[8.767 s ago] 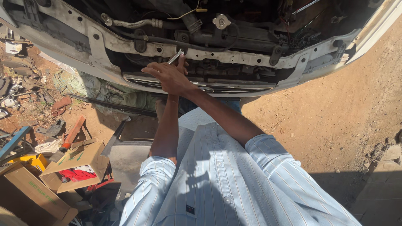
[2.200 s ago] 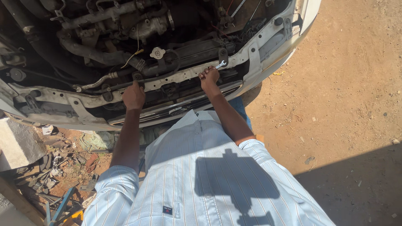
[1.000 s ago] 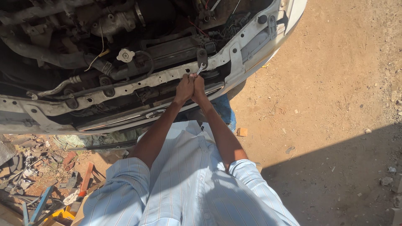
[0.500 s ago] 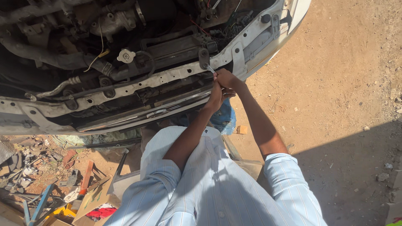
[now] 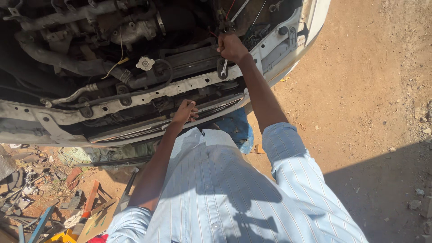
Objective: The person uses a wrench to tighten and loosen several bolts on the upper radiator support and front frame of a vehicle engine bay, moving between different bolt locations across the front panel.
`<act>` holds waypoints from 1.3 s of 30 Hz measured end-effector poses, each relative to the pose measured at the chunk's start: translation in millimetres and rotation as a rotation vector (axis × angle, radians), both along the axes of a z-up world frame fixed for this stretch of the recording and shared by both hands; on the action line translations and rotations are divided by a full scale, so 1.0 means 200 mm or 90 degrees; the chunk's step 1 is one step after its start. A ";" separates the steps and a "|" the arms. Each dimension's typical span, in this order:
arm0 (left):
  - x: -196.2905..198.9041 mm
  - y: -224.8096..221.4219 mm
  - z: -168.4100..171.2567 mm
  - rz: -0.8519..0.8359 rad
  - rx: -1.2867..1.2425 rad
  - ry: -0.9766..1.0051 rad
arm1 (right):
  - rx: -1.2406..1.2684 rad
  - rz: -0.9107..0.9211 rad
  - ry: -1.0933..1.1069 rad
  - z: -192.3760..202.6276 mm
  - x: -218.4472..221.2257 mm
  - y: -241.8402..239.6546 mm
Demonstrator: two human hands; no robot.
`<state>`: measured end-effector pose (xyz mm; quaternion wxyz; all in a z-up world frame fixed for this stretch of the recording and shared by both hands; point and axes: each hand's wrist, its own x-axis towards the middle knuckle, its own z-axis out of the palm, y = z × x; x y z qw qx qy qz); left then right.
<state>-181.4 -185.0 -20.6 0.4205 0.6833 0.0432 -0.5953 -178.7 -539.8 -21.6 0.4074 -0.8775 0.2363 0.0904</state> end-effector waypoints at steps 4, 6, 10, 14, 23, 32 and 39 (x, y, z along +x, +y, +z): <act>0.04 -0.04 0.05 0.089 -0.008 -0.003 | -0.117 -0.147 -0.160 -0.09 0.05 0.31; 0.09 -0.13 0.04 0.133 -0.027 -0.030 | -0.165 -0.177 -0.202 -0.11 0.06 0.45; 0.18 -0.25 -0.03 0.223 0.007 -0.160 | -0.127 -0.141 -0.190 -0.06 -0.01 0.78; 0.24 -0.33 -0.11 0.165 -0.048 -0.532 | -0.300 0.058 -0.168 0.00 -0.23 1.00; -0.11 -0.58 -0.20 -0.203 -0.046 -0.563 | -0.229 0.053 -0.330 -0.17 -0.68 0.85; -0.13 -0.68 0.01 -0.411 -0.080 -0.849 | -0.174 -0.044 -0.257 0.05 -0.99 0.83; 0.01 -0.92 -0.04 -0.851 0.002 -1.030 | 0.033 -0.356 -0.174 0.15 -1.29 0.97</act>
